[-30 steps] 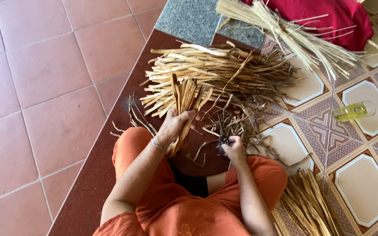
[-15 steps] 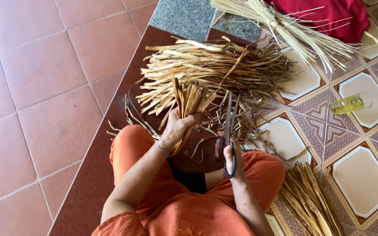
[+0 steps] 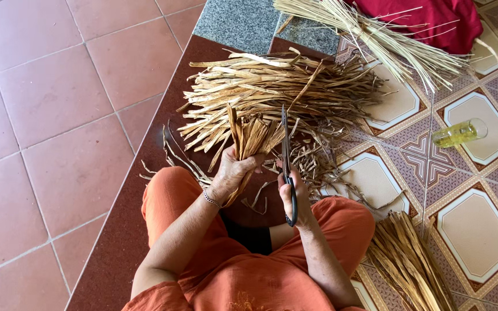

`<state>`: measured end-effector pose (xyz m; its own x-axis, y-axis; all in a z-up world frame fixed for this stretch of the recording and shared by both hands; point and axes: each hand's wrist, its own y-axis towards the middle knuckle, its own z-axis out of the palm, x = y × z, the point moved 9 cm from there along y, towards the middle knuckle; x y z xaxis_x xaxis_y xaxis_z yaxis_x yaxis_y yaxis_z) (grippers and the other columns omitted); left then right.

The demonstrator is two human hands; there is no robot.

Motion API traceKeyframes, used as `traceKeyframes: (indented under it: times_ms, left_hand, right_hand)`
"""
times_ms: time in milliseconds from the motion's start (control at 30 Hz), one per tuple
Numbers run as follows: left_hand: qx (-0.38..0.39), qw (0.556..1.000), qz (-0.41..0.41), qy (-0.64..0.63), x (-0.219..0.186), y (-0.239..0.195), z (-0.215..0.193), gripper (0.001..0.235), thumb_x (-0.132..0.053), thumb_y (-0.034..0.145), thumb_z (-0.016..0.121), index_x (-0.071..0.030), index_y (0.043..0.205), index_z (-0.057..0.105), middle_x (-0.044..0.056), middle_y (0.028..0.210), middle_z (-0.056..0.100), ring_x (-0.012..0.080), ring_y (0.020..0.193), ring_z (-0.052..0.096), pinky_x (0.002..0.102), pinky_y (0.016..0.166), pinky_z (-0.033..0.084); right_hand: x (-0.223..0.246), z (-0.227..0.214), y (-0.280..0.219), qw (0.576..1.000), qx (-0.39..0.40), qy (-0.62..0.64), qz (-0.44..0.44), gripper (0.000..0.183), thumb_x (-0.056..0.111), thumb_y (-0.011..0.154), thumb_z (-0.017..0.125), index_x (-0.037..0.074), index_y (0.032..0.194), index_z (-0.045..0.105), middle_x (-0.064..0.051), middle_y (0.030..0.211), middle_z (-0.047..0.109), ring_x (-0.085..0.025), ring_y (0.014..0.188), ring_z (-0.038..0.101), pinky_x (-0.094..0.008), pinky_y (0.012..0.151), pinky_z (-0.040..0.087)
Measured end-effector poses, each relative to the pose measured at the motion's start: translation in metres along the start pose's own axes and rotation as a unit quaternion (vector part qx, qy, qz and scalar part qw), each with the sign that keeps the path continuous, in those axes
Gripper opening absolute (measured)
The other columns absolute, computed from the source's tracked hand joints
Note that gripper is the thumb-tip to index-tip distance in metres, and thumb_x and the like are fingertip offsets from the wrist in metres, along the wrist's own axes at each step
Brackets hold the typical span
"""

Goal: The person sits on a tiled floor and uses scissors to trim the ends of dried plant strips. They gather the strips into bundles, cut them to a uniform length, and place the trimmed pieces aside.

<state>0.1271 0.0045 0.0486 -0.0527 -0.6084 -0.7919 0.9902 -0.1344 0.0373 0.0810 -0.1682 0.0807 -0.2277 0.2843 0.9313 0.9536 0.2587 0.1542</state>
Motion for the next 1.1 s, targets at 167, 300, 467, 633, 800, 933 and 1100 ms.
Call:
traceKeyframes:
  times_ms: [167,300,467,633,800,933,1100]
  left_hand:
    - [-0.008,1.000,-0.025,-0.012,0.011,0.000,-0.005,0.025,-0.003,0.090,0.075,0.003,0.115,0.071,0.012,0.102,0.078,0.0135,0.075,0.070,0.027,0.067,0.060]
    - [-0.034,0.998,-0.047,-0.016,0.014,0.002,-0.007,0.027,-0.002,0.089,0.078,0.001,0.115,0.071,0.012,0.101,0.078,0.0144,0.075,0.071,0.027,0.065,0.060]
    - [-0.076,0.993,-0.083,-0.018,0.011,0.001,-0.008,0.029,-0.001,0.086,0.080,-0.002,0.114,0.071,0.010,0.100,0.077,0.0153,0.081,0.073,0.028,0.066,0.060]
    - [-0.069,0.992,-0.104,-0.006,0.003,0.000,-0.002,0.028,-0.007,0.087,0.080,-0.004,0.113,0.073,0.008,0.103,0.078,0.0152,0.093,0.075,0.030,0.072,0.062]
    - [-0.039,0.994,-0.101,0.001,0.006,0.002,-0.001,0.027,-0.012,0.088,0.080,-0.002,0.113,0.074,0.009,0.103,0.079,0.0153,0.094,0.075,0.029,0.078,0.060]
    - [-0.012,0.993,-0.114,-0.042,0.018,0.003,-0.004,0.024,-0.010,0.091,0.081,0.001,0.112,0.074,0.011,0.098,0.078,0.0165,0.084,0.071,0.029,0.076,0.058]
    - [-0.022,0.993,-0.112,-0.018,0.024,0.004,-0.004,0.022,-0.007,0.086,0.082,-0.003,0.106,0.073,0.004,0.094,0.074,0.0127,0.080,0.068,0.027,0.072,0.057]
  right_hand:
    - [-0.004,0.003,-0.006,0.998,0.005,0.053,0.028,0.090,0.076,0.097,0.039,0.000,0.145,0.051,0.000,0.083,0.055,-0.006,0.061,0.051,-0.022,0.051,0.042]
    - [-0.003,0.002,-0.009,1.000,-0.010,0.022,0.017,0.079,0.068,0.103,0.039,0.000,0.139,0.056,0.002,0.069,0.050,-0.005,0.052,0.048,-0.022,0.047,0.040]
    - [-0.007,-0.002,-0.011,0.996,-0.052,0.068,0.018,0.067,0.061,0.108,0.041,-0.004,0.116,0.057,0.003,0.064,0.053,-0.006,0.046,0.050,-0.024,0.040,0.042]
    - [0.021,-0.004,-0.019,0.994,-0.058,0.050,-0.081,0.075,0.063,0.105,0.042,-0.003,0.139,0.052,0.001,0.072,0.052,-0.005,0.050,0.044,-0.023,0.040,0.040]
    - [0.022,0.007,-0.020,0.998,0.014,0.052,-0.034,0.083,0.069,0.106,0.034,-0.001,0.150,0.047,0.000,0.080,0.054,-0.006,0.063,0.049,-0.024,0.055,0.043]
    - [0.019,0.009,-0.021,0.999,0.016,0.042,-0.024,0.084,0.069,0.105,0.034,0.000,0.150,0.048,0.000,0.082,0.054,-0.007,0.064,0.048,-0.024,0.056,0.043]
    - [0.012,0.004,-0.019,0.999,0.002,0.033,-0.019,0.081,0.067,0.106,0.036,0.001,0.151,0.048,-0.001,0.088,0.056,-0.007,0.065,0.048,-0.024,0.057,0.043]
